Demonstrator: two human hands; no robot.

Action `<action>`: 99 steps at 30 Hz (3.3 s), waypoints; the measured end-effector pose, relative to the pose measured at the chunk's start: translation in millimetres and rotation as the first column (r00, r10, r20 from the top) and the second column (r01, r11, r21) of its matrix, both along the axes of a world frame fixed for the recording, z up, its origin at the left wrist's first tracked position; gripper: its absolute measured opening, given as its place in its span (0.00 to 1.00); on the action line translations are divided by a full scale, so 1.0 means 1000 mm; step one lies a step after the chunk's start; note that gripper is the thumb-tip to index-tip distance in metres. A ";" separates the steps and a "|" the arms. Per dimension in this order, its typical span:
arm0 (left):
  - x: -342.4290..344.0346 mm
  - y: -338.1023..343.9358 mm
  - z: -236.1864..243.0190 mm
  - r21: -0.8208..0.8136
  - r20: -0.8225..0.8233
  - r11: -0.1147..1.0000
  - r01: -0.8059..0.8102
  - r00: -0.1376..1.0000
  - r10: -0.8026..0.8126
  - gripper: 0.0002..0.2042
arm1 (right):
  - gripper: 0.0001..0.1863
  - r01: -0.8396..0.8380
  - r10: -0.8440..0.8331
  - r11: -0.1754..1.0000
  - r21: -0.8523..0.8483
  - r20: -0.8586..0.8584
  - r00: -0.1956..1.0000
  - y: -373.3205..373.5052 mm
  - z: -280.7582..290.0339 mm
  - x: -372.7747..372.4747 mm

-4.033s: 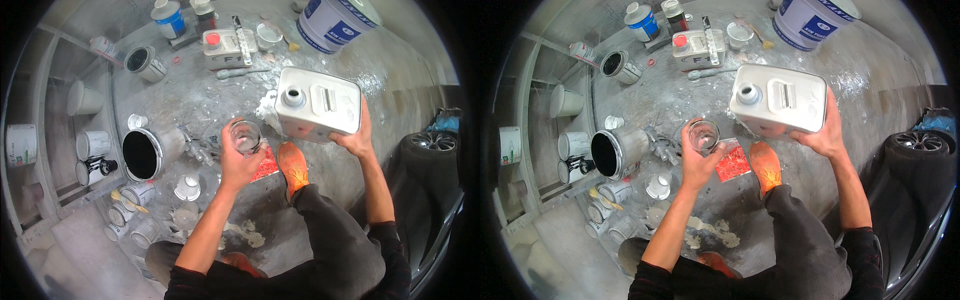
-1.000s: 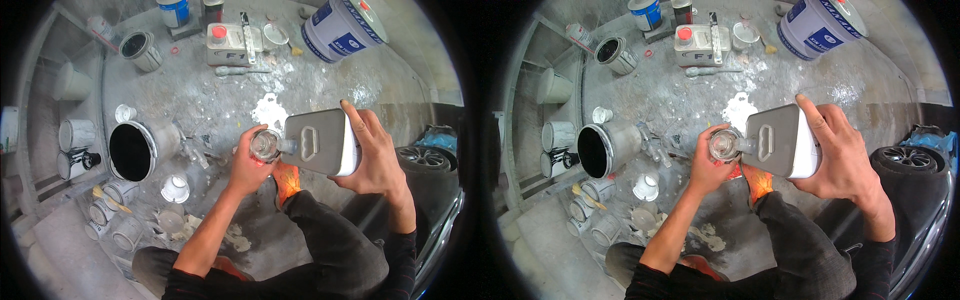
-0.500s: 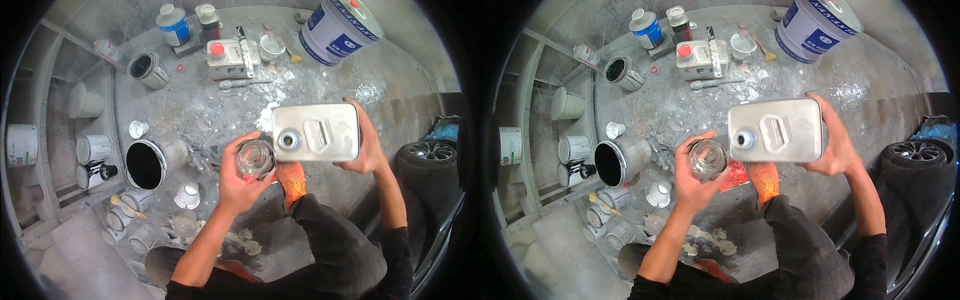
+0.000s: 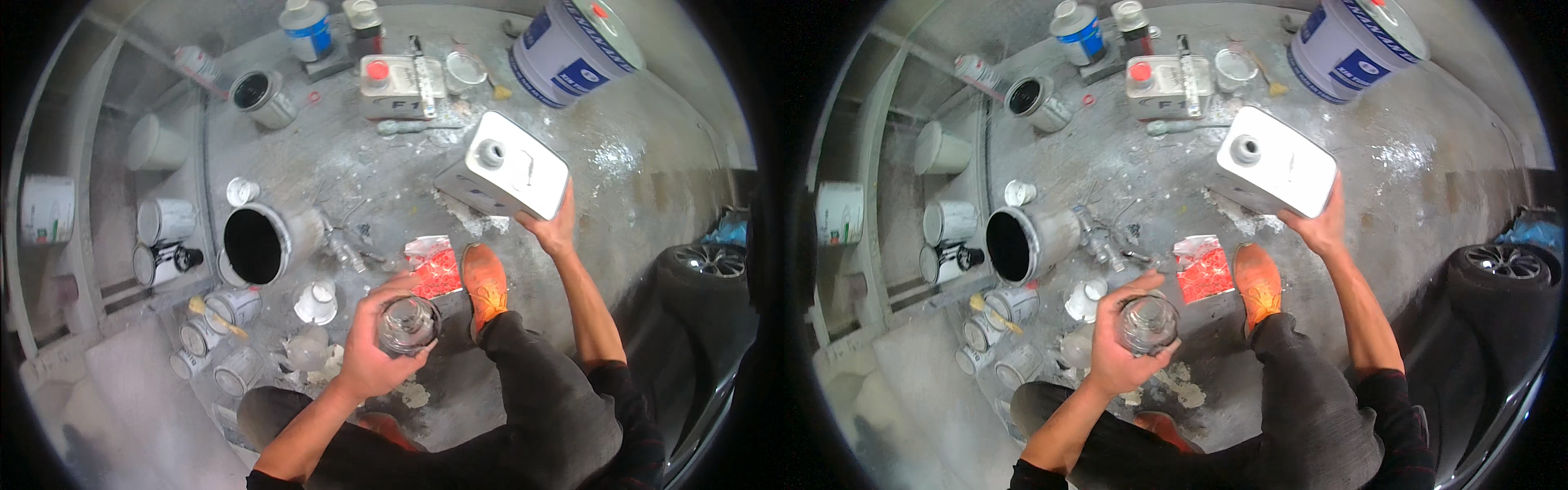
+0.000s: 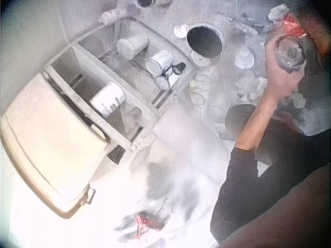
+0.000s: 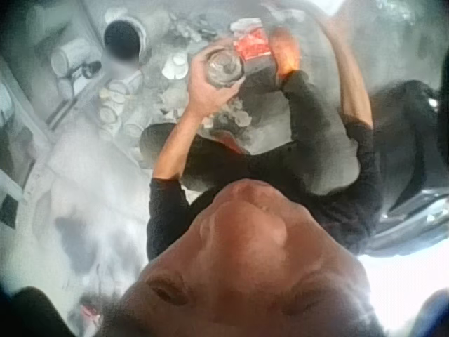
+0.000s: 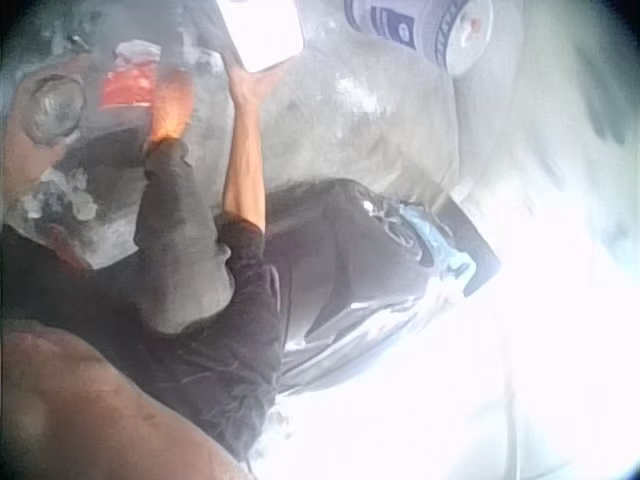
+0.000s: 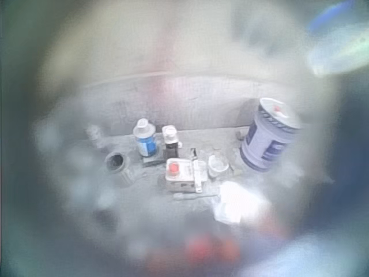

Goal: The person uses a spray gun to apply black paint to a car door, moving the gun in steady horizontal passes across the surface. The person then refills the spray gun from a paint can and adds a liquid from a smaller container before resuming the task.

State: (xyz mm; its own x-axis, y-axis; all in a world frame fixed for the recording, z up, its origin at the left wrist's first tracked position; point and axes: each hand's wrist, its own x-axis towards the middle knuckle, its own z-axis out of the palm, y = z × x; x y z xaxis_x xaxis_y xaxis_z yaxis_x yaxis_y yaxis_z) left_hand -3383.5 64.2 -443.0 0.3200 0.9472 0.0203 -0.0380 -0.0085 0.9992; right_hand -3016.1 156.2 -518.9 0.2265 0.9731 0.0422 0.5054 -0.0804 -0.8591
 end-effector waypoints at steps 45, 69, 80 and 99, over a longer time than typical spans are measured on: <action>-0.087 -0.056 0.030 0.111 -0.059 0.982 -0.154 0.985 0.162 0.40 | 0.24 -0.799 0.921 0.342 -0.495 0.009 0.389 -0.084 0.011 -0.165; -0.067 -0.029 0.020 0.043 -0.055 0.976 -0.212 0.975 0.214 0.42 | 0.23 -0.496 0.467 0.865 -0.074 0.479 0.743 0.069 0.141 -0.053; -0.067 -0.028 0.023 0.020 -0.034 0.982 -0.187 0.982 0.188 0.42 | 0.21 -0.641 0.581 0.753 -0.150 0.610 0.539 0.082 0.146 -0.056; -0.053 -0.035 0.022 -0.041 -0.003 0.981 -0.190 0.982 0.190 0.40 | 0.30 -0.559 0.439 0.824 -0.093 0.729 0.525 0.074 0.145 -0.061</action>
State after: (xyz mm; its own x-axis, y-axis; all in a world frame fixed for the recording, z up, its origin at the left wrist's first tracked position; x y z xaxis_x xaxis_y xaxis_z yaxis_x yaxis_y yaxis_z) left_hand -3436.2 29.3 -421.0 0.1341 0.9908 -0.0200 -0.0405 0.0257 0.9988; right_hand -3077.2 229.9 -373.5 -0.4523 0.8859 0.1031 0.8614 0.4639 -0.2070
